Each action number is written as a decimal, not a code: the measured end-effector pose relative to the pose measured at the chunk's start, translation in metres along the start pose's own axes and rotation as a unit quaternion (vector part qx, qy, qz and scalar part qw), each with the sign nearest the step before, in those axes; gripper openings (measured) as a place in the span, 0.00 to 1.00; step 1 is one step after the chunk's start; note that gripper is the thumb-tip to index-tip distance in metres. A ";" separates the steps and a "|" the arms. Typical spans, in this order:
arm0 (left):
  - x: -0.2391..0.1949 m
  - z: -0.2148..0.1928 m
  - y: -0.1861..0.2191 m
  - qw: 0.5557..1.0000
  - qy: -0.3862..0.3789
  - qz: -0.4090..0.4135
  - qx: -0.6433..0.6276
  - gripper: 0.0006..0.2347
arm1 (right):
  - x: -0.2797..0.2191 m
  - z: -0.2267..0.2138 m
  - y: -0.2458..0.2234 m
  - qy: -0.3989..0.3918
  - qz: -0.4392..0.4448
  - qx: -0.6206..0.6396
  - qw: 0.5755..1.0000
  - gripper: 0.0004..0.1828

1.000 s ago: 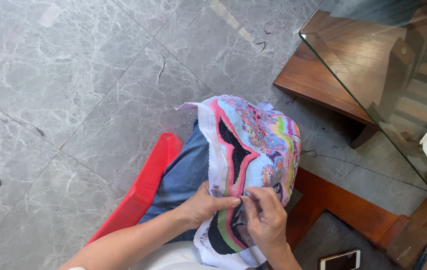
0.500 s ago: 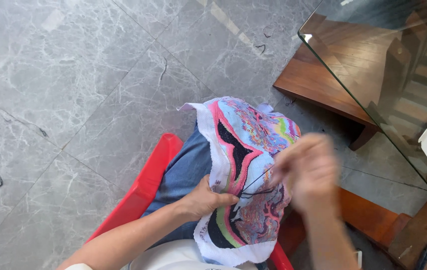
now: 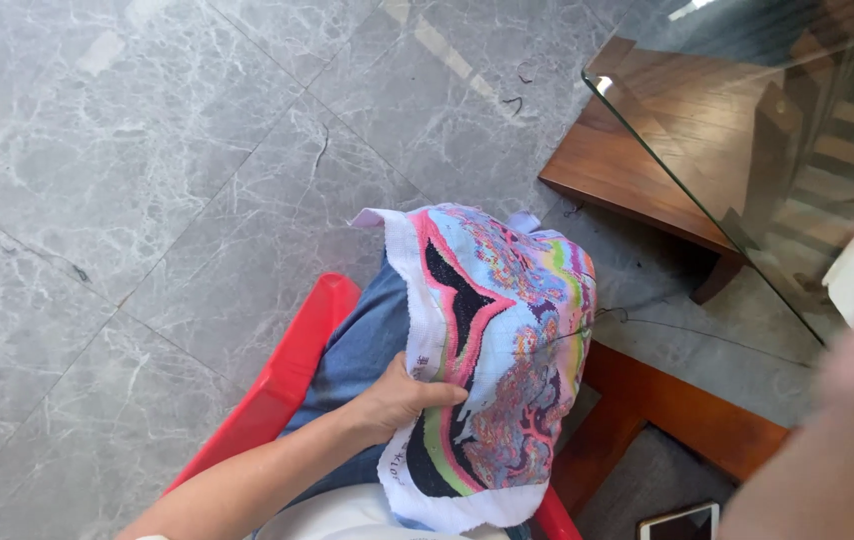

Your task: A person is performing cross-stitching on a pre-printed fabric canvas using a needle and thread.

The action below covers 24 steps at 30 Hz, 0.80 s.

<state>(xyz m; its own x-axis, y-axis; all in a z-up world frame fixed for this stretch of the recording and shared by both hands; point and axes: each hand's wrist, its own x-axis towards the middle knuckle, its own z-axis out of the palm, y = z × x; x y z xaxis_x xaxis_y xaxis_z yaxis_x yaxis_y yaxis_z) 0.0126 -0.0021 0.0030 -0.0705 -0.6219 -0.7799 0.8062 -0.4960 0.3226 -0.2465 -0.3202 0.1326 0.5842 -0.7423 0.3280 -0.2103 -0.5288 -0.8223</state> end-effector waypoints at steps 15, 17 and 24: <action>0.004 0.003 -0.002 0.997 0.007 -0.049 -0.052 0.30 | -0.169 0.203 -0.036 -0.133 -0.005 -0.101 0.986 0.11; 0.004 0.002 -0.003 0.998 0.001 -0.040 -0.053 0.30 | -0.169 0.204 -0.038 -0.130 -0.007 -0.093 0.987 0.11; 0.006 -0.002 -0.007 0.999 -0.023 -0.014 -0.041 0.26 | -0.172 0.200 -0.036 -0.143 -0.027 -0.117 0.982 0.17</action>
<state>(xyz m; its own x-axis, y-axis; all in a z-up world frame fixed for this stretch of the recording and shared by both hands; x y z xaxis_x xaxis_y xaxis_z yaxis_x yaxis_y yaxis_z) 0.0076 -0.0009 -0.0053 -0.1199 -0.6370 -0.7615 0.8486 -0.4638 0.2544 -0.1825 -0.0908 0.0129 0.7888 -0.5824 0.1965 -0.3282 -0.6694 -0.6665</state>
